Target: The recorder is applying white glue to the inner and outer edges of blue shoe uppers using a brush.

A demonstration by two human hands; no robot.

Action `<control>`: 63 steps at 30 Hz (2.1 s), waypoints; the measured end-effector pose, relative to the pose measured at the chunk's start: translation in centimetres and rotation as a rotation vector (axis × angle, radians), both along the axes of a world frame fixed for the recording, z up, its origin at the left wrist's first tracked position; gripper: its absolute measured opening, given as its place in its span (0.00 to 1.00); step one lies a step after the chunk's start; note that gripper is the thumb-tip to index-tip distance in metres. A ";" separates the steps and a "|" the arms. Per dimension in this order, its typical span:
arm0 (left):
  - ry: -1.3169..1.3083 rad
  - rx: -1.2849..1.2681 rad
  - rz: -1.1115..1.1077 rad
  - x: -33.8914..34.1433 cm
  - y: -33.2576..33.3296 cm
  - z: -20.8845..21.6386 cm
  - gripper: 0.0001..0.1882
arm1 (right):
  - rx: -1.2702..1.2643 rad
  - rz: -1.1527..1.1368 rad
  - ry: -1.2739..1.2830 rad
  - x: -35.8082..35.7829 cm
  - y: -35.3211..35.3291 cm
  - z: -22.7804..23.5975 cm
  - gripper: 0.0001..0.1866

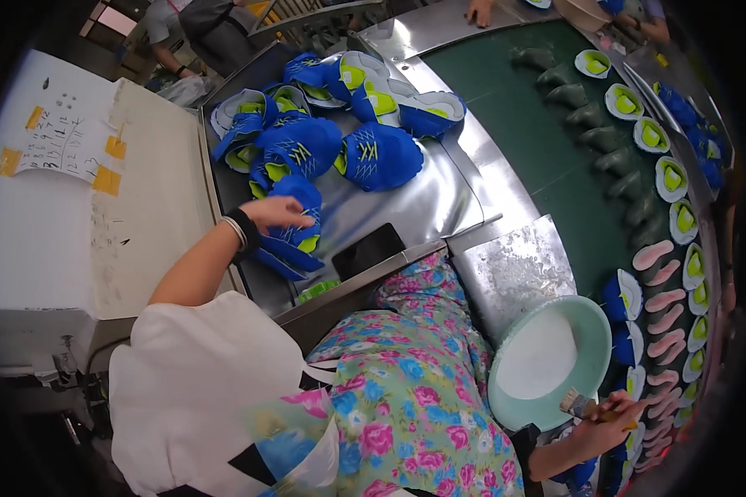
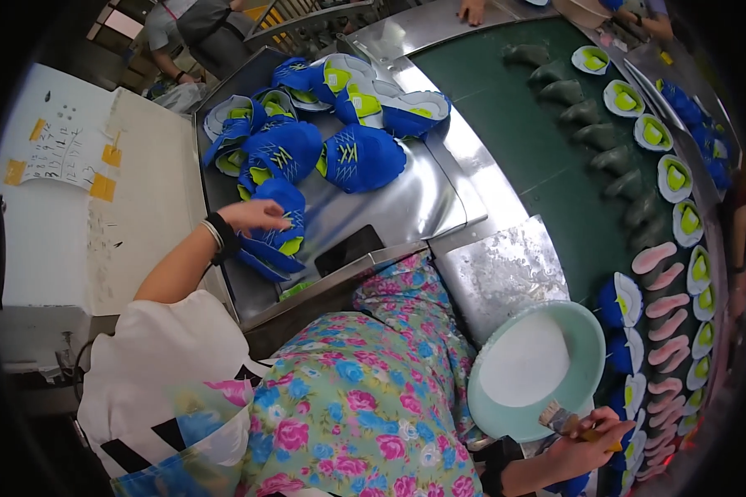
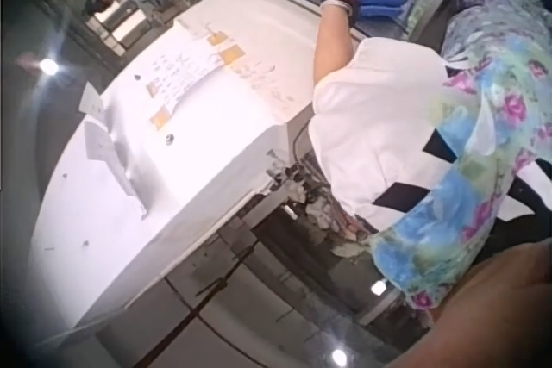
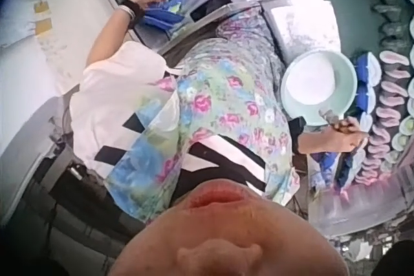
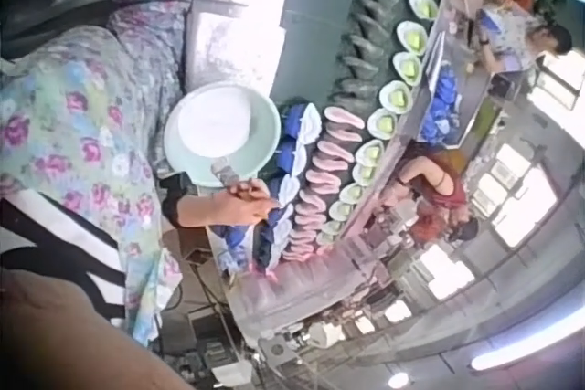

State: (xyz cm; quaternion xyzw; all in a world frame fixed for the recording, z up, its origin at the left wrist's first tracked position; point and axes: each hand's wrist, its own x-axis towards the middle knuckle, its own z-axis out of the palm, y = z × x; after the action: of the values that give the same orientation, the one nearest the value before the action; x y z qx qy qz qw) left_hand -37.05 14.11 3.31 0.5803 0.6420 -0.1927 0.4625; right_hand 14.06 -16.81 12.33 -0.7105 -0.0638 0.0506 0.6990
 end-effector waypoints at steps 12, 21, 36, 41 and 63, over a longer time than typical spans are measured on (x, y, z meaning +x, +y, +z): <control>0.331 0.644 -1.217 -3.0 -8.3 -0.2 0.46 | -0.039 0.063 0.053 0.9 -1.3 -1.3 0.24; -0.076 0.587 -0.651 2.3 4.3 -0.3 0.37 | 0.041 0.040 0.079 0.7 -3.5 -1.7 0.23; -0.097 0.886 -0.894 25.3 19.1 -6.0 0.33 | 0.016 -0.028 0.060 -0.7 -4.8 -0.9 0.22; 0.042 0.707 -0.716 19.3 22.6 -10.5 0.33 | 0.013 0.053 0.070 -0.3 -2.7 -0.5 0.20; -1.354 1.194 -0.933 37.6 -1.8 11.3 0.25 | -0.540 0.531 -0.828 -1.2 6.7 2.6 0.17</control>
State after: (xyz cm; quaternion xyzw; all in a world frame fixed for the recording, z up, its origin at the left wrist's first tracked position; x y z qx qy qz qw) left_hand 0.60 12.28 14.61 0.8963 -0.0540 0.3674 0.2424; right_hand 12.84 -10.14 14.89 -0.7844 -0.4945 -0.0437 0.3719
